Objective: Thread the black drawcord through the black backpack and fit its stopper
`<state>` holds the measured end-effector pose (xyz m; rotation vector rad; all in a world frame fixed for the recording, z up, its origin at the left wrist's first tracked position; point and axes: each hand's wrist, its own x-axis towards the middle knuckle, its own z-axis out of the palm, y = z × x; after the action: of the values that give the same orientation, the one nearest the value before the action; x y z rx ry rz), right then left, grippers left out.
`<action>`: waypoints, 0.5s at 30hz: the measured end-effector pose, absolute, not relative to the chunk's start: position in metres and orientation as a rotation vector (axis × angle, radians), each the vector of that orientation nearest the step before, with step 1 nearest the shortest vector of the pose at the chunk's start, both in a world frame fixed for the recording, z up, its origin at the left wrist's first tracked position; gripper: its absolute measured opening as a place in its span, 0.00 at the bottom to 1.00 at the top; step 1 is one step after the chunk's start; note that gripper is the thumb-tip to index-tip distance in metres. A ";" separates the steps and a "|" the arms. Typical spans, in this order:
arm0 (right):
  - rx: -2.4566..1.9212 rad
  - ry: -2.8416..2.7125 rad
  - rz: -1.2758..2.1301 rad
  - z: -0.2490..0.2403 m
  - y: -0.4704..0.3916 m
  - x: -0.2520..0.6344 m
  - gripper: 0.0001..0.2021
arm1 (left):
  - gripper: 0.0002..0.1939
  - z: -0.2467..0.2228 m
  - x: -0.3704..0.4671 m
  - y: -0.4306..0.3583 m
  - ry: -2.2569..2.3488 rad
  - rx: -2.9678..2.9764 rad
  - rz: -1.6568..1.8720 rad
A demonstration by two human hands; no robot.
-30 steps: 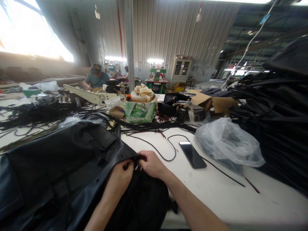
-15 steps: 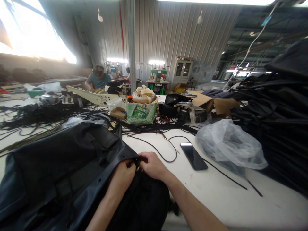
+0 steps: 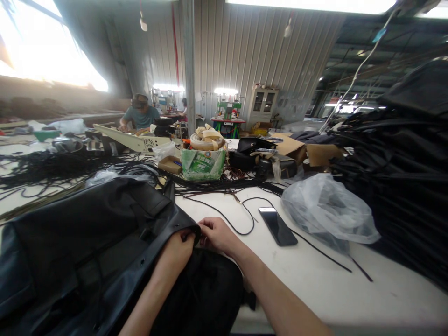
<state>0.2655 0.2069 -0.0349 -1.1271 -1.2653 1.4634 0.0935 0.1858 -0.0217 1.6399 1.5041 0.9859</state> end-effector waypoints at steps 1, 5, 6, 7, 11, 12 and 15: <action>-1.113 -1.202 1.433 -0.034 0.209 0.267 0.13 | 0.10 -0.024 0.092 0.187 1.504 1.624 0.987; -1.011 -0.881 1.318 -0.021 0.219 0.289 0.14 | 0.14 -0.030 0.082 0.185 1.547 1.574 0.996; -0.980 -0.805 1.300 -0.017 0.221 0.297 0.13 | 0.16 -0.030 0.079 0.183 1.546 1.567 1.001; -0.950 -0.735 1.284 -0.013 0.223 0.306 0.11 | 0.19 -0.030 0.075 0.182 1.534 1.563 1.006; -0.853 -0.522 1.203 0.001 0.228 0.340 0.08 | 0.24 -0.030 0.064 0.176 1.474 1.527 1.008; -0.832 -0.483 1.173 0.003 0.229 0.347 0.08 | 0.24 -0.031 0.062 0.175 1.465 1.509 1.003; -0.780 -0.403 1.061 0.009 0.231 0.363 0.10 | 0.27 -0.030 0.057 0.168 1.427 1.465 0.987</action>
<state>0.3635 0.2308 0.0089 -0.7802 -0.4034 1.0611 0.0573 0.1680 -0.0299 1.4646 1.4267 0.9871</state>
